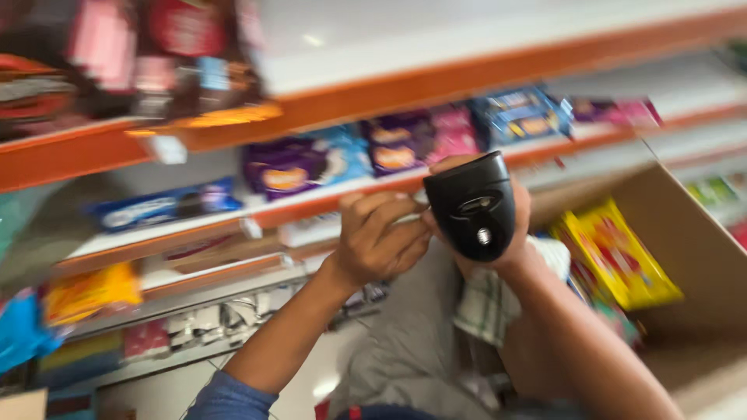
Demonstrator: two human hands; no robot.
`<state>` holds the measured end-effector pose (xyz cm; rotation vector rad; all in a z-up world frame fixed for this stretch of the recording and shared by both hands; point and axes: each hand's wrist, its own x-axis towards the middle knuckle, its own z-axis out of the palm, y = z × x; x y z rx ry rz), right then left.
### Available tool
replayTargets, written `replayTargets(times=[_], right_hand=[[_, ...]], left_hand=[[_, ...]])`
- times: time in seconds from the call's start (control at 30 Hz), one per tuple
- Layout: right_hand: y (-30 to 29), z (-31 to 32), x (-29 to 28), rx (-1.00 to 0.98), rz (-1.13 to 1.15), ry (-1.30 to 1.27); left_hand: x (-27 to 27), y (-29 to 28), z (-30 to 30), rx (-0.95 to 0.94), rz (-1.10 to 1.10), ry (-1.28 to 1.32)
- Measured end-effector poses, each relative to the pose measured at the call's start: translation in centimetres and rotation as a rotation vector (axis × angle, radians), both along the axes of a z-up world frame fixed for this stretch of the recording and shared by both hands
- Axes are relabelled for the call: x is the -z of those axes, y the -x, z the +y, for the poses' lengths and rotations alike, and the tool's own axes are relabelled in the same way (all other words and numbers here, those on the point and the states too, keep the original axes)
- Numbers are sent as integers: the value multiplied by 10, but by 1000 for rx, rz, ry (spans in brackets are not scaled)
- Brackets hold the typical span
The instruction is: The person sprays cleaner on a retail shelf and wipes it with a cloth, then sits on the floor to scan packages of snacks with a handheld scanner and place them into a cardboard box.
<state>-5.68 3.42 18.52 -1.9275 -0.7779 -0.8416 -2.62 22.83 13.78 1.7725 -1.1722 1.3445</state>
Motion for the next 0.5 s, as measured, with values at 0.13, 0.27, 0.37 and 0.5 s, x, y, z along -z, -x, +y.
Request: replayTargets(times=[0.13,0.27,0.37,0.5], right_hand=[[22,-94,38,284,-127,241],[54,-175,67,521,-74,276],[74,-223,97,745,93,201],[88,-263,145,870,293,-93]], left_hand=[[27,-1,-73,199,248,-79],[39,-2,-144,451,363,-132],[53,-7,-192,594,472,-220],[75,-18,-255,673,587,-541]])
